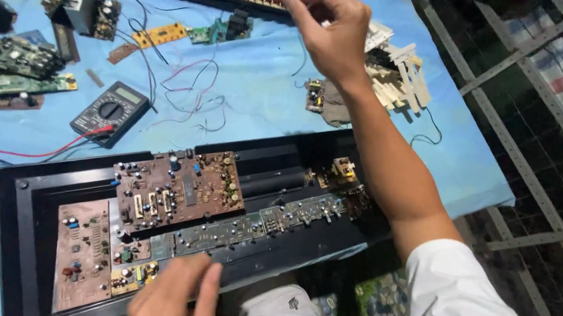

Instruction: Rearranging and installing various circuit boards into an electronic device chassis and connecting internal wiring.

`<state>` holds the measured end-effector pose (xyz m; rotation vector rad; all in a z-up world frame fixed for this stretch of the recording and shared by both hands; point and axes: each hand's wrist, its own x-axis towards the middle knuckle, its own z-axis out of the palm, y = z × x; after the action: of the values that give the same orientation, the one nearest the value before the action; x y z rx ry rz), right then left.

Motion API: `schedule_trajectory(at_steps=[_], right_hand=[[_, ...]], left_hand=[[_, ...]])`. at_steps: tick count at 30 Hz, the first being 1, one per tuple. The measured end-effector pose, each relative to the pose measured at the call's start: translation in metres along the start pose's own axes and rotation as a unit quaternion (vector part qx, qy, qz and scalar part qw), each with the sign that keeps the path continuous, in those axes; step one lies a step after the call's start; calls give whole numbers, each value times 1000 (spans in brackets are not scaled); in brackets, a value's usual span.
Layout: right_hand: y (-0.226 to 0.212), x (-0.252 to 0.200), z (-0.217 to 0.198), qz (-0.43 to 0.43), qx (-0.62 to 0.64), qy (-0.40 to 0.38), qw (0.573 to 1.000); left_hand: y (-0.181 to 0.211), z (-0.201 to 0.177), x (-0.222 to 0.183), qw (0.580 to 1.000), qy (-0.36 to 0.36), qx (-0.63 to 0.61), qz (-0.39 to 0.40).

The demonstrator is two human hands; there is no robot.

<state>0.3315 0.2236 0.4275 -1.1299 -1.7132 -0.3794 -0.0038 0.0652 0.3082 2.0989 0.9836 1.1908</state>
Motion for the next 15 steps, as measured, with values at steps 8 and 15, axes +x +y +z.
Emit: schedule_trajectory(at_steps=[8,15], right_hand=[[-11,-5,-5,36,41,45,997],[-24,-4,4,101,191,25,976]], left_hand=[[2,3,85,994,111,24,3],[-69,66,194,972,179,137,68]])
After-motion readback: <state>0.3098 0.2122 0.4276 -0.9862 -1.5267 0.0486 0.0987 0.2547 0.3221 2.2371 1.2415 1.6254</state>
